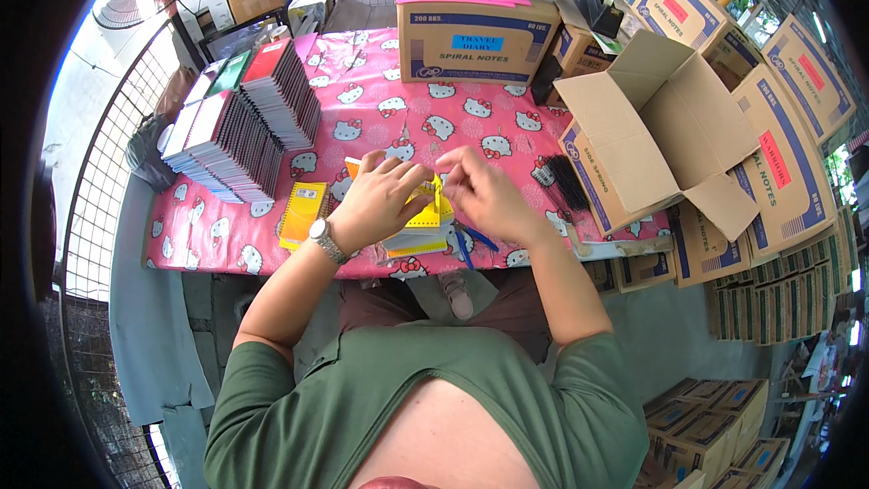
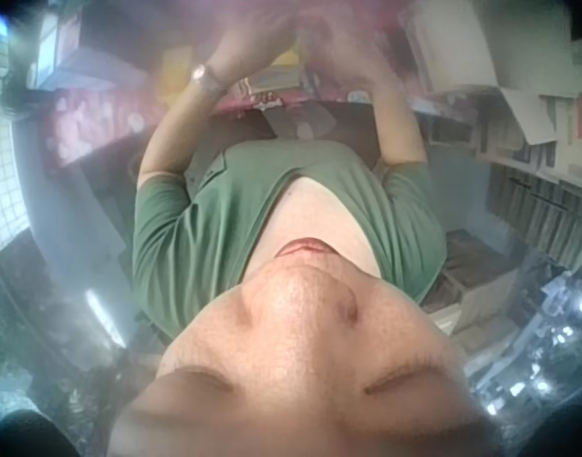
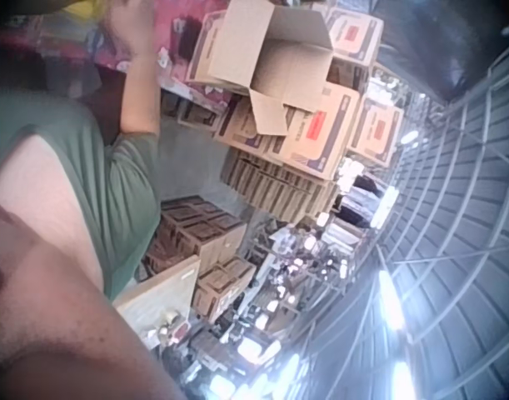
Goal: The person assembles notebooks by threading a spiral coil through pre-punched holes in the covers and pages, then trims the excess wire with pliers.
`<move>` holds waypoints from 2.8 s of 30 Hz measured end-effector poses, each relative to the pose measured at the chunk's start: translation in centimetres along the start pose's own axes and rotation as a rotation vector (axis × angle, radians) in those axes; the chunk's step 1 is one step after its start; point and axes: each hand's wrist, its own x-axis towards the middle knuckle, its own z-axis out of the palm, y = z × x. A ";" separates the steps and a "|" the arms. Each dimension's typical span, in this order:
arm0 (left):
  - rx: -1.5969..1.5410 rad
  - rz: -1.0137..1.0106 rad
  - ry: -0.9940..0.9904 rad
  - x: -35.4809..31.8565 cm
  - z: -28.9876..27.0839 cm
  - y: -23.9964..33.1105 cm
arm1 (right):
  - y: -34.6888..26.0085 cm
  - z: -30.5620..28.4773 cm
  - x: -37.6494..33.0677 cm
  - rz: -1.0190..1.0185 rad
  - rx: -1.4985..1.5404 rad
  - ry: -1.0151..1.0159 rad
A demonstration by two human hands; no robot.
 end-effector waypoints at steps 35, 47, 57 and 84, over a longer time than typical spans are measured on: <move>-0.450 -0.110 0.094 -1.4 0.4 -4.9 | 3.8 -5.1 5.9 0.092 0.473 -0.500; -0.518 -0.122 0.022 -0.8 -0.2 -5.2 | 2.3 -4.4 7.3 0.038 0.620 -0.556; -0.472 -0.201 -0.024 -1.1 -0.7 -5.3 | 6.0 -2.9 8.2 0.166 -0.069 -0.393; -0.707 -0.596 0.355 -1.7 3.7 -3.1 | -1.3 6.8 -1.1 -0.225 -0.337 0.397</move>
